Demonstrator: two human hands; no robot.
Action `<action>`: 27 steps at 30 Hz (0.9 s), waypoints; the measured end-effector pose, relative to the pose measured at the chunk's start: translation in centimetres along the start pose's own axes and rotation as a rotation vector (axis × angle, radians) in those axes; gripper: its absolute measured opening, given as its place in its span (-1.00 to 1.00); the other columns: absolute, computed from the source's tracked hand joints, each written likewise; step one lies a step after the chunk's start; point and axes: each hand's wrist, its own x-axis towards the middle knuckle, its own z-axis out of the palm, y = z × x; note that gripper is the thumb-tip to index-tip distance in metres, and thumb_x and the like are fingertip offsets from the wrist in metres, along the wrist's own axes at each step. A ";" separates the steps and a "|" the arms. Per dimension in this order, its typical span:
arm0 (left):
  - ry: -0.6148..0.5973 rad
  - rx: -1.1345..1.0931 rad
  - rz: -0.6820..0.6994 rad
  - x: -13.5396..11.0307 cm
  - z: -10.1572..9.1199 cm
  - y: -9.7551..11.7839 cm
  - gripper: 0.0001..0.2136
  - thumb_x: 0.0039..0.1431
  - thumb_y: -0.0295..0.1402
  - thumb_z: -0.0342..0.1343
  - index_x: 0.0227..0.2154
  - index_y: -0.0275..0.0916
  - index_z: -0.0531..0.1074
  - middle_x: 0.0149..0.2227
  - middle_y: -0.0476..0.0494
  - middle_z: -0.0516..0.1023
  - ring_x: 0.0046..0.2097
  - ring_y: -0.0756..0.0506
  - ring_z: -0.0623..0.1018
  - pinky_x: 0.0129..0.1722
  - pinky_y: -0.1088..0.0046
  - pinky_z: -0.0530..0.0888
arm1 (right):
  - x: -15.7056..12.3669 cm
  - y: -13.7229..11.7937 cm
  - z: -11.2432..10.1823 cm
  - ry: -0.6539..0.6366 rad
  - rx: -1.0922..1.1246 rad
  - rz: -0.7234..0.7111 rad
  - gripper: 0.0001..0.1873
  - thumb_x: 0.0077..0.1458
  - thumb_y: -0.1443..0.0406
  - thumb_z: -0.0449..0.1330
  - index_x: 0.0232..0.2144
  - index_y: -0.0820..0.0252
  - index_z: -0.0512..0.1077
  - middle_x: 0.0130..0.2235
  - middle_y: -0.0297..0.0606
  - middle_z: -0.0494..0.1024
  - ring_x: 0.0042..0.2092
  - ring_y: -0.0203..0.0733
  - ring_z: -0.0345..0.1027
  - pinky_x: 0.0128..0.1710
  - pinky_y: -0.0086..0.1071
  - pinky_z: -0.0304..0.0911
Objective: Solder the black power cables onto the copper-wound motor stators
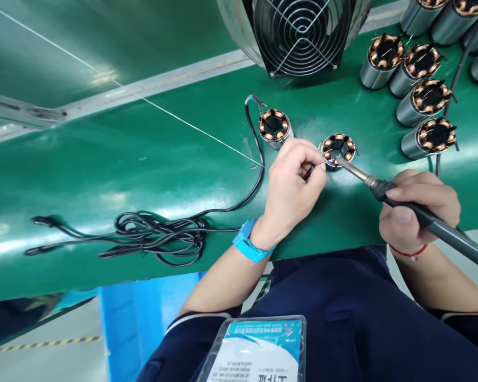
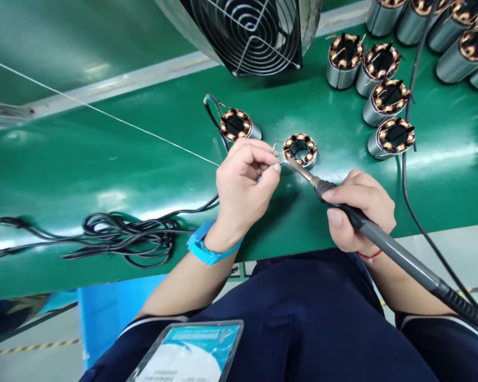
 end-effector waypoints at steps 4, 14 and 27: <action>-0.005 0.014 0.002 0.0 0.0 -0.1 -0.83 0.00 -0.63 0.06 -0.48 -0.21 0.33 -0.39 0.00 0.45 -0.31 0.03 0.44 -0.41 0.48 0.34 | 0.1 0.0 0.3 0.000 0.006 -0.027 -0.87 0.20 0.28 0.09 -0.32 0.20 0.41 -0.55 -0.39 0.33 -0.53 -0.36 0.19 -0.57 -0.37 0.15; -0.058 0.027 -0.094 0.1 0.0 0.4 -0.83 0.04 -0.61 0.03 -0.46 -0.17 0.29 -0.35 -0.05 0.44 -0.25 -0.03 0.44 -0.39 0.41 0.36 | 0.1 -0.4 -0.3 -0.059 -0.002 0.005 -0.90 0.16 0.33 0.12 -0.29 0.18 0.44 -0.53 -0.33 0.38 -0.52 -0.30 0.22 -0.55 -0.31 0.18; -0.033 0.006 -0.072 0.1 0.0 0.5 -0.82 0.04 -0.62 0.04 -0.48 -0.18 0.29 -0.38 -0.04 0.43 -0.28 -0.01 0.44 -0.38 0.42 0.36 | -0.1 0.5 0.6 -0.095 -0.205 0.009 -0.64 0.15 0.25 0.18 0.02 0.05 0.38 -0.31 -0.29 0.51 -0.31 -0.21 0.41 -0.36 -0.29 0.40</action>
